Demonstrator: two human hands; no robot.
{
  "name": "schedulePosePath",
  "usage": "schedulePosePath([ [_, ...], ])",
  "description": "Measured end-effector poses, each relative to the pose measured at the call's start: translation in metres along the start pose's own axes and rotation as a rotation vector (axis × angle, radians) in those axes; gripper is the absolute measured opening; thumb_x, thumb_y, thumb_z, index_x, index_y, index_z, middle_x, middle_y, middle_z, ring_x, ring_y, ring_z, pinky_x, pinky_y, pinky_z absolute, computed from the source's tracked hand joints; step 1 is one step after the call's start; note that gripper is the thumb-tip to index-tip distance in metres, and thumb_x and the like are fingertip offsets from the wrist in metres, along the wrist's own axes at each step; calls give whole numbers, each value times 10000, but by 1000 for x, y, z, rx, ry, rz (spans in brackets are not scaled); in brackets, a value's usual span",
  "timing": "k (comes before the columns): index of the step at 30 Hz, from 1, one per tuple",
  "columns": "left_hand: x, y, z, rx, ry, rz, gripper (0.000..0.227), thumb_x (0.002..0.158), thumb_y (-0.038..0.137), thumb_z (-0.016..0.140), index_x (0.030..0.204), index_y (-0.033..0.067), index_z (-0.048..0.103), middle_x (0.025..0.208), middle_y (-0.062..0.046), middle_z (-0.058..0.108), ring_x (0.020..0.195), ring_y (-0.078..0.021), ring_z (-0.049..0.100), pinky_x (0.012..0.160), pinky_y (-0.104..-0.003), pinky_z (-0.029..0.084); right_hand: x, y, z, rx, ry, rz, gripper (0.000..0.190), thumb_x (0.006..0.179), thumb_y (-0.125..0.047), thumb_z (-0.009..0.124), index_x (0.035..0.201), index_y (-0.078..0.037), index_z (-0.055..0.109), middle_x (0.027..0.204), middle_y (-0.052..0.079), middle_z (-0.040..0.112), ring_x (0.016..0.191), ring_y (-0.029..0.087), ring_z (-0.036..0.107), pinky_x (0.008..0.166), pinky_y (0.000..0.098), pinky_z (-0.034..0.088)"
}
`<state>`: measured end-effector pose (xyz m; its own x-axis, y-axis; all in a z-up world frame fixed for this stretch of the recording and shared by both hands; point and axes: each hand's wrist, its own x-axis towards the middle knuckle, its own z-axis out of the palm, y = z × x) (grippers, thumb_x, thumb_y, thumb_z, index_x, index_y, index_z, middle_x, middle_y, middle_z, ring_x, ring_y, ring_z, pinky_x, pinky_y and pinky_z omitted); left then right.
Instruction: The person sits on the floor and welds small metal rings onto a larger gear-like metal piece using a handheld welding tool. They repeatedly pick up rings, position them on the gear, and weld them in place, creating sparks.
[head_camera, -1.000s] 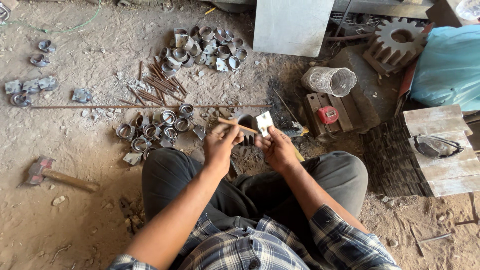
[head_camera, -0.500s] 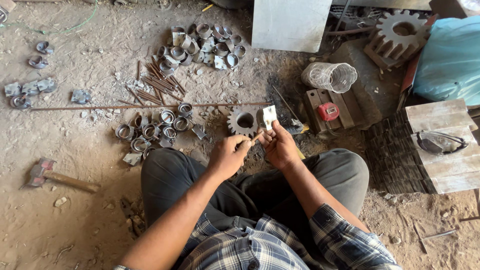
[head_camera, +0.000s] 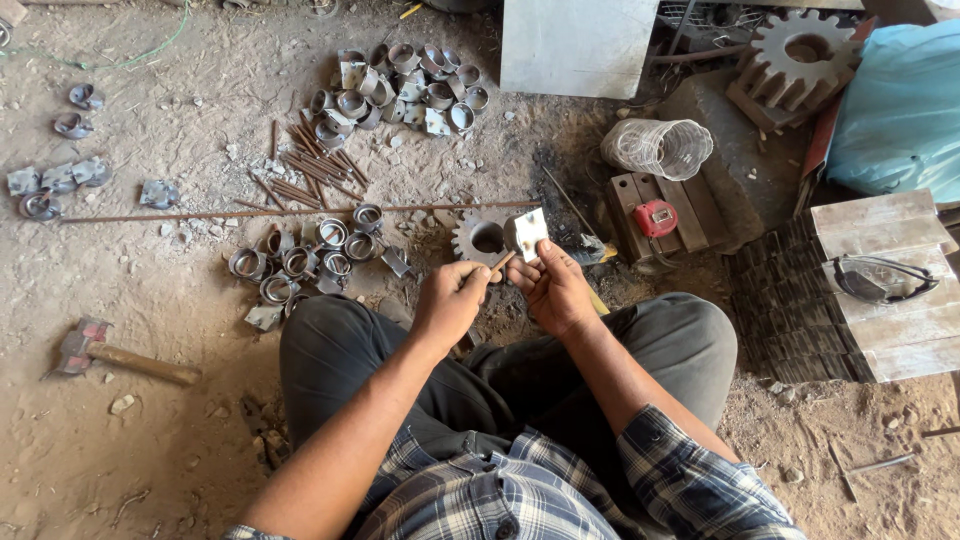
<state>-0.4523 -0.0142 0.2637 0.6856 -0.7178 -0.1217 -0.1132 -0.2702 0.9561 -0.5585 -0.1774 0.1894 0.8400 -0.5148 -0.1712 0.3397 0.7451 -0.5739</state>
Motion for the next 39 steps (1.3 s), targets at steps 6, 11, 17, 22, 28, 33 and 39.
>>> schedulePosePath([
  [6,-1,1,-2,224,95,142,231,971,257,657,998,84,806,617,-11,693,492,-68,580,451,-254,399,0,-5,2,-84,-33,-36,293,1081,-231,561,1183,35,629,962,145,750,857,210,762,813,341,643],
  [11,-2,-3,0,344,128,183,203,964,235,662,1003,79,785,675,-21,721,480,-106,593,425,-284,428,1,-6,2,-152,-33,-57,292,1066,-203,572,1212,46,614,964,171,751,836,213,763,796,330,641],
  [17,-3,-16,1,640,169,531,201,1009,165,625,1011,-10,724,775,-85,688,516,-131,590,409,-251,477,2,-5,-1,-253,-9,-70,283,1061,-194,584,1203,49,613,952,182,749,813,221,759,768,324,639],
  [22,-5,-14,-1,611,95,371,226,1051,195,575,1051,22,720,743,-67,671,505,-110,548,416,-231,415,3,-3,-6,-215,-27,-25,276,1061,-195,594,1188,50,609,951,178,748,826,224,761,799,340,640],
  [28,-1,-11,-9,-536,-174,-335,282,1055,208,544,1034,-30,695,678,20,531,441,-46,370,399,-224,304,3,-2,-8,-165,-72,-46,283,1073,-196,594,1200,52,645,954,163,749,828,211,750,824,348,640],
  [33,-2,-17,-13,-893,-303,-482,281,1061,221,523,1053,-21,666,675,42,512,432,-30,335,411,-205,292,0,-3,-7,-145,-68,-18,283,1063,-202,593,1200,43,631,967,177,751,854,230,761,823,348,639],
  [39,-3,-16,-9,184,-28,78,268,1030,220,567,1025,45,771,671,-29,662,510,-94,525,461,-263,401,-5,-4,5,-118,-67,-53,278,1063,-188,579,1224,36,615,989,171,751,877,227,762,847,359,636],
])
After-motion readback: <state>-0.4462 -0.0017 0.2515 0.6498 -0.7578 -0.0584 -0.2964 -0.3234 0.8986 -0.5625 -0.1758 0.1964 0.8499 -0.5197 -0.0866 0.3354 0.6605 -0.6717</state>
